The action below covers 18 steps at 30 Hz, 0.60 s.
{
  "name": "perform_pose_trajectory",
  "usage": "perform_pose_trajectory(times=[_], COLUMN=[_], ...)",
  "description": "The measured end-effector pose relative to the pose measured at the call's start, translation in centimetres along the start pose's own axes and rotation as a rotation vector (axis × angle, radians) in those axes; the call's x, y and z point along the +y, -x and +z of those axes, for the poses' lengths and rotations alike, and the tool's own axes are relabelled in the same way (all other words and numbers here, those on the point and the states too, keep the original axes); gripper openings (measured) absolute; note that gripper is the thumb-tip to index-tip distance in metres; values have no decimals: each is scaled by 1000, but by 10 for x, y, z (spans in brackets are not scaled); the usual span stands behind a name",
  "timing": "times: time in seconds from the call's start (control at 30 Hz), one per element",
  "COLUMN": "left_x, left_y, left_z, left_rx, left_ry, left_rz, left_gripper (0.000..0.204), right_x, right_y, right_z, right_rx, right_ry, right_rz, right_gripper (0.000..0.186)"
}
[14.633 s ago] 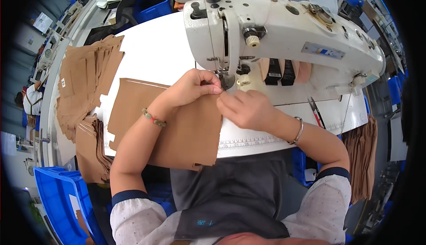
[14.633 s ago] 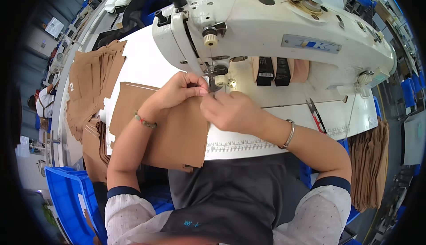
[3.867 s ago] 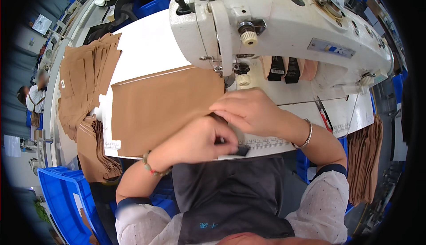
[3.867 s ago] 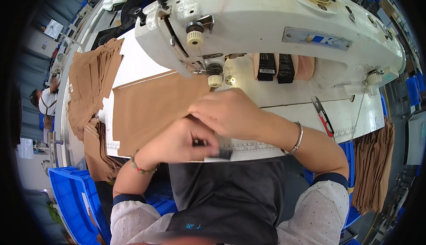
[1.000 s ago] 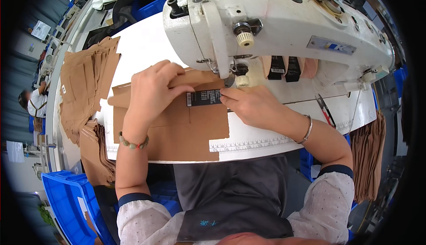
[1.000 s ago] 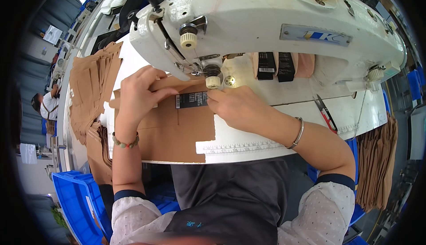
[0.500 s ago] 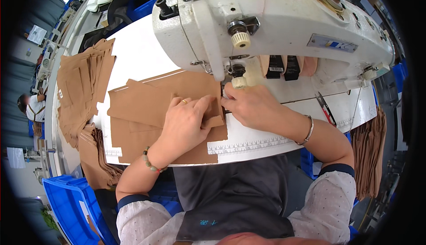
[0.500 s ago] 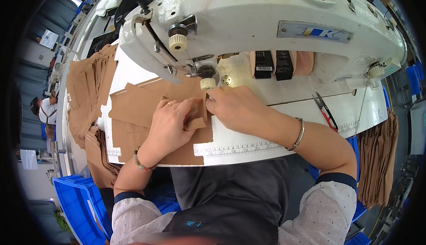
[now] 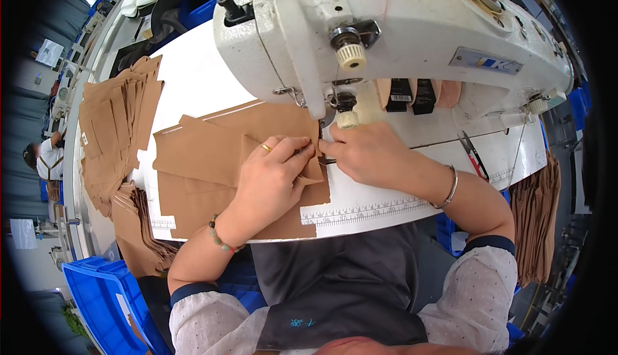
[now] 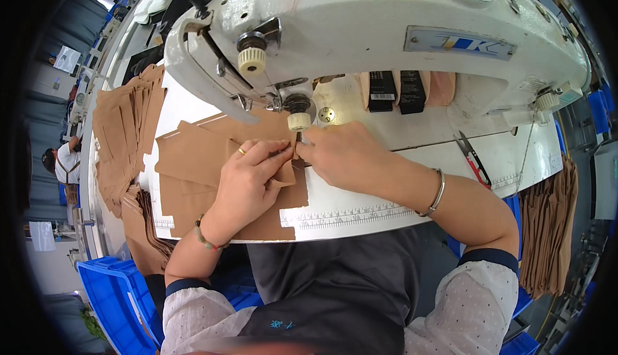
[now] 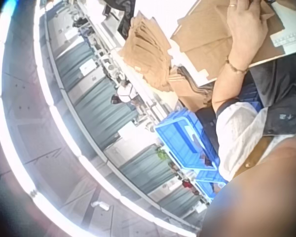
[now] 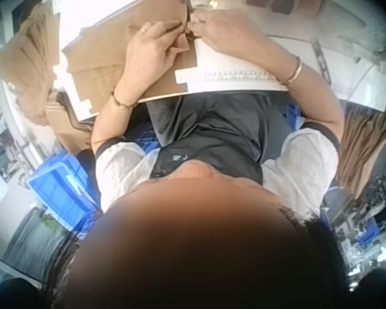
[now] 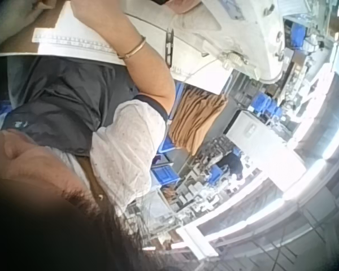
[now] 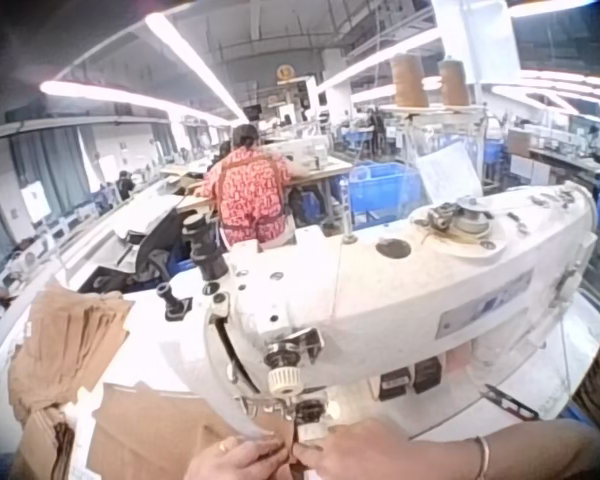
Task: Sewing pieces of brown fabric together using an industrial sewing machine and attaching a garment label.
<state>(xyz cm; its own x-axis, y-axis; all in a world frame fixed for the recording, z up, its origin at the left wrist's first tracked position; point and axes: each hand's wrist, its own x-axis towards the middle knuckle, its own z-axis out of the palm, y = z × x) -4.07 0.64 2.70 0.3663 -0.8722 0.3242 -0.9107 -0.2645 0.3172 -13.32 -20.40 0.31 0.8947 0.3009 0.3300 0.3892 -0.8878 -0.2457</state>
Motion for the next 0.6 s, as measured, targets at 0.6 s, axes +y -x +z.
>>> perform_pose_trajectory(times=[0.6], left_x=[-11], left_y=[11], left_z=[8], left_rx=[44], left_ry=[-28], left_rz=[149], left_gripper=[52], right_x=[2], right_y=[-3], right_z=[-1], right_rx=[24], right_ry=[-52], right_rz=[-5], right_gripper=[30])
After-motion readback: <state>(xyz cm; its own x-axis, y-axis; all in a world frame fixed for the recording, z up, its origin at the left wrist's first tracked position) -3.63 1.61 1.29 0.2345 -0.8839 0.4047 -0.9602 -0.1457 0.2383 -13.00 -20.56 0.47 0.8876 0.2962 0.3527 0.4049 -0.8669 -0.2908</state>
